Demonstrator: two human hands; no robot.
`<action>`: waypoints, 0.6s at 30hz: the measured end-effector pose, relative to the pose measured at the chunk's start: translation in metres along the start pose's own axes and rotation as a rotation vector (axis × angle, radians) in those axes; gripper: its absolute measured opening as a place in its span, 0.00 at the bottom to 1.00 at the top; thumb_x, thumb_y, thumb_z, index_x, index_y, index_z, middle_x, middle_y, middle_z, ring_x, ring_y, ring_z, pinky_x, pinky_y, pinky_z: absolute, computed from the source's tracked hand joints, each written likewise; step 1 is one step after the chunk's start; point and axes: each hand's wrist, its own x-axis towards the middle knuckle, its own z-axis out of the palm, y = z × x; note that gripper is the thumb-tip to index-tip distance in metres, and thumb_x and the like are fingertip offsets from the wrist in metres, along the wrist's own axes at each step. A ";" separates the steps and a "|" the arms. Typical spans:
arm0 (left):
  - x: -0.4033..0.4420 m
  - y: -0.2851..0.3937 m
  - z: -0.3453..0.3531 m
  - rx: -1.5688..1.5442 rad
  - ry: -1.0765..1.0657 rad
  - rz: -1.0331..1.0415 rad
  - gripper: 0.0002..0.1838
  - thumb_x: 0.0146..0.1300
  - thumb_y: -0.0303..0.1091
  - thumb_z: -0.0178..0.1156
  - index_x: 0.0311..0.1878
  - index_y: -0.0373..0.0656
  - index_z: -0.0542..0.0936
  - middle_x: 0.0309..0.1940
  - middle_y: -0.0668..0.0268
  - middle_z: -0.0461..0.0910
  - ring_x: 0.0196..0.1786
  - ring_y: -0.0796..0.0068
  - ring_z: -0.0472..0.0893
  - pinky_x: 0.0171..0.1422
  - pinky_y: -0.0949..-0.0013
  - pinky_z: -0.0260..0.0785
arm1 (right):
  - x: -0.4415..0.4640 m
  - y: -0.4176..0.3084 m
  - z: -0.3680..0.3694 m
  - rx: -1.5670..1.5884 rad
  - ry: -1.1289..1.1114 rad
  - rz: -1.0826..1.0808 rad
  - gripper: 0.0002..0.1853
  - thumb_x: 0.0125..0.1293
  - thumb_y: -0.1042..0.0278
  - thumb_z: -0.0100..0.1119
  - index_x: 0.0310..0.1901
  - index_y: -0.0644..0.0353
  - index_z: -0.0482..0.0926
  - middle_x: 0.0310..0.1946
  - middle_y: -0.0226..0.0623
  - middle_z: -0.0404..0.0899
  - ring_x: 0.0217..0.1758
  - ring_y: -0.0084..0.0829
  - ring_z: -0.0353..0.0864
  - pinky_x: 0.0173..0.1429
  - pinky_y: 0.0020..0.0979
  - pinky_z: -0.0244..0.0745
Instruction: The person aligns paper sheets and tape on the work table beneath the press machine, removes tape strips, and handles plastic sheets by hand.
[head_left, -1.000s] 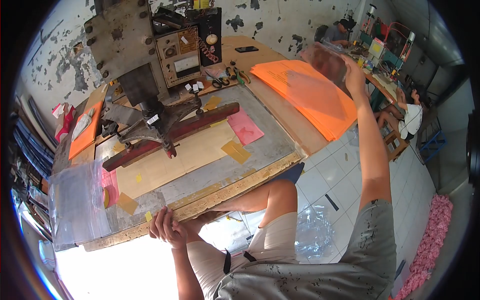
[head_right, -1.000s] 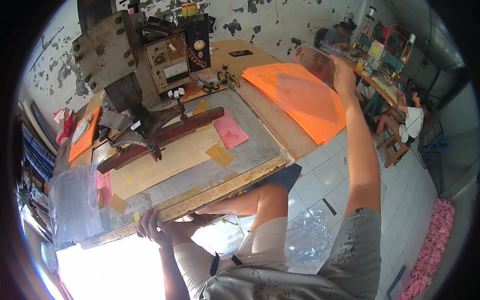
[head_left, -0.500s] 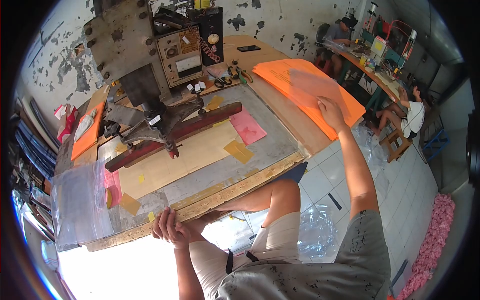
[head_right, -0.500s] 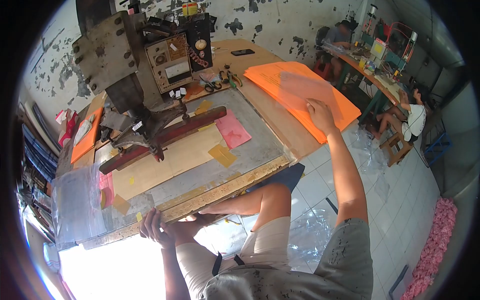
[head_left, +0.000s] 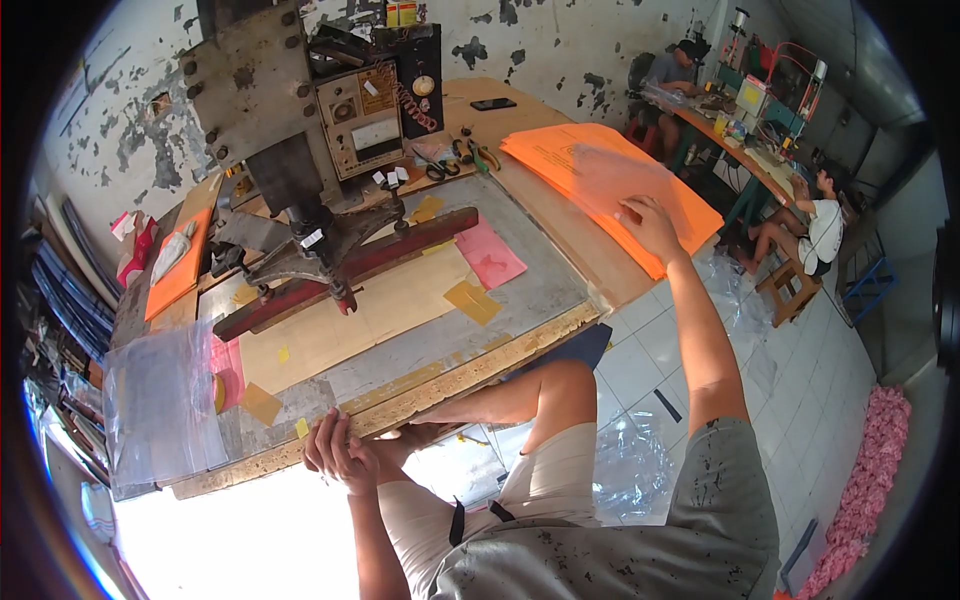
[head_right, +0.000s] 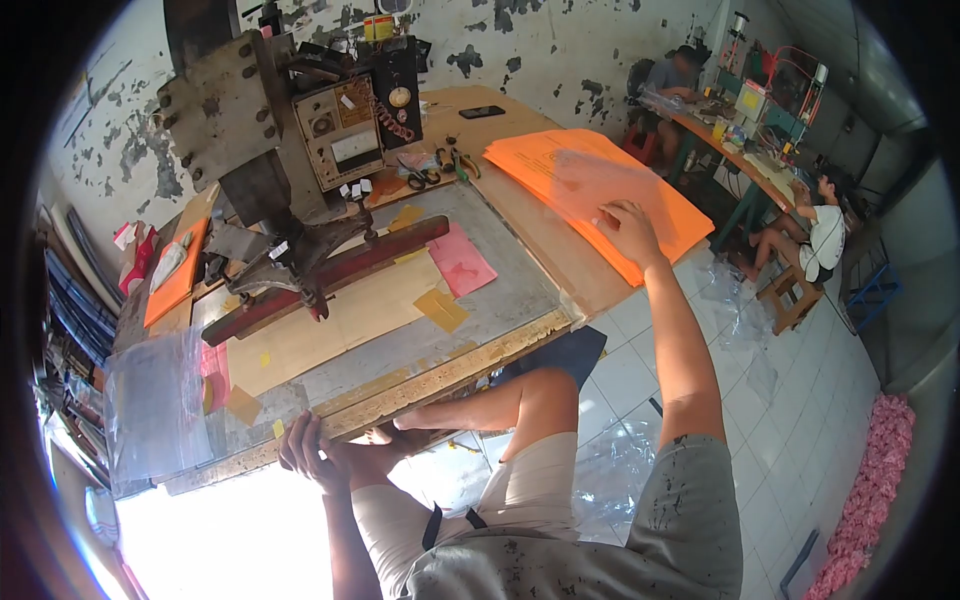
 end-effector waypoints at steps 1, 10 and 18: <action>0.000 0.000 -0.002 -0.016 -0.012 0.000 0.18 0.77 0.39 0.50 0.54 0.44 0.88 0.58 0.64 0.88 0.64 0.55 0.81 0.74 0.50 0.63 | 0.001 -0.001 -0.002 0.014 -0.007 0.002 0.23 0.73 0.47 0.67 0.57 0.57 0.88 0.59 0.39 0.84 0.65 0.44 0.79 0.71 0.43 0.72; 0.007 -0.016 -0.036 -0.230 -0.135 0.002 0.20 0.76 0.39 0.56 0.65 0.40 0.82 0.65 0.57 0.83 0.70 0.50 0.78 0.78 0.48 0.61 | 0.003 -0.004 -0.003 -0.084 -0.030 0.006 0.23 0.73 0.50 0.66 0.62 0.56 0.84 0.62 0.39 0.83 0.69 0.43 0.77 0.75 0.46 0.66; 0.100 -0.157 -0.114 0.170 0.036 -0.181 0.24 0.73 0.31 0.65 0.71 0.44 0.78 0.72 0.59 0.78 0.75 0.53 0.73 0.79 0.47 0.62 | -0.063 -0.195 -0.005 0.167 -0.028 -0.077 0.23 0.77 0.52 0.62 0.65 0.56 0.82 0.68 0.42 0.79 0.76 0.45 0.72 0.80 0.48 0.61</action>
